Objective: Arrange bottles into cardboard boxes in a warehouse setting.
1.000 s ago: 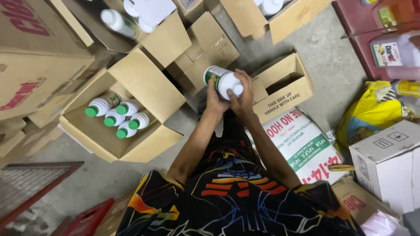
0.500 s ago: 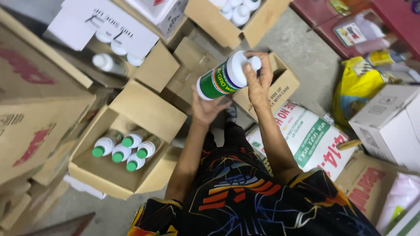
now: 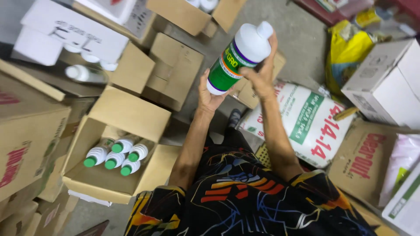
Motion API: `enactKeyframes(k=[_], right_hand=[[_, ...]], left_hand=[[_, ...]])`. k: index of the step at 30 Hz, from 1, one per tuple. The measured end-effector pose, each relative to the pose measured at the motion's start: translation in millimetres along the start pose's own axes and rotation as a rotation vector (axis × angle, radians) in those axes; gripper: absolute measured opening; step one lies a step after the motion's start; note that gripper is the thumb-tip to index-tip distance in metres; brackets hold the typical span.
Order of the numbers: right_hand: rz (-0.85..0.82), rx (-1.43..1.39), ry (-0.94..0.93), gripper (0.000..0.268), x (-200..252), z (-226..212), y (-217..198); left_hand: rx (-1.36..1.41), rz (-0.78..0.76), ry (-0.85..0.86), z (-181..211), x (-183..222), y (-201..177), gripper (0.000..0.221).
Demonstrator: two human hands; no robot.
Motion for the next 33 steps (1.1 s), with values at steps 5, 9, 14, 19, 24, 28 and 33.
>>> enactKeyframes(k=[5,9,14,19,24,28,33], right_hand=[[0.268,0.108,0.116,0.113,63,39,-68],[0.454,0.161,0.274,0.112,120,90,-134],[0.524,0.362,0.398,0.116,178,161,-216],[0.627,0.345,0.422,0.11,212,213,-259],[0.621,0.337,0.391,0.106,221,253,-272],[0.586,0.43,0.381,0.108,226,283,-274],[0.549,0.435,0.383,0.11,233,311,-273]], left_hand=[[-0.135,-0.029,-0.108,-63,-24,-42,0.067],[-0.33,0.018,-0.185,-110,-71,-134,0.066],[-0.882,0.474,-0.276,-136,-128,-322,0.057],[-1.878,0.53,-0.174,-139,-191,-467,0.05],[-2.32,-0.026,0.251,-170,-257,-375,0.083],[-2.649,-0.113,-0.02,-189,-334,-402,0.129],[-2.787,-0.134,-0.224,-174,-355,-397,0.117]])
Point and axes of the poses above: each hand's wrist, its own x-axis away from the middle knuckle, its own y-axis out of the palm, z = x × y, the point moved 10 cm from there along -x, towards the middle knuckle, and after that the axes turned 6 degrees about x, right-handed, at the moved point
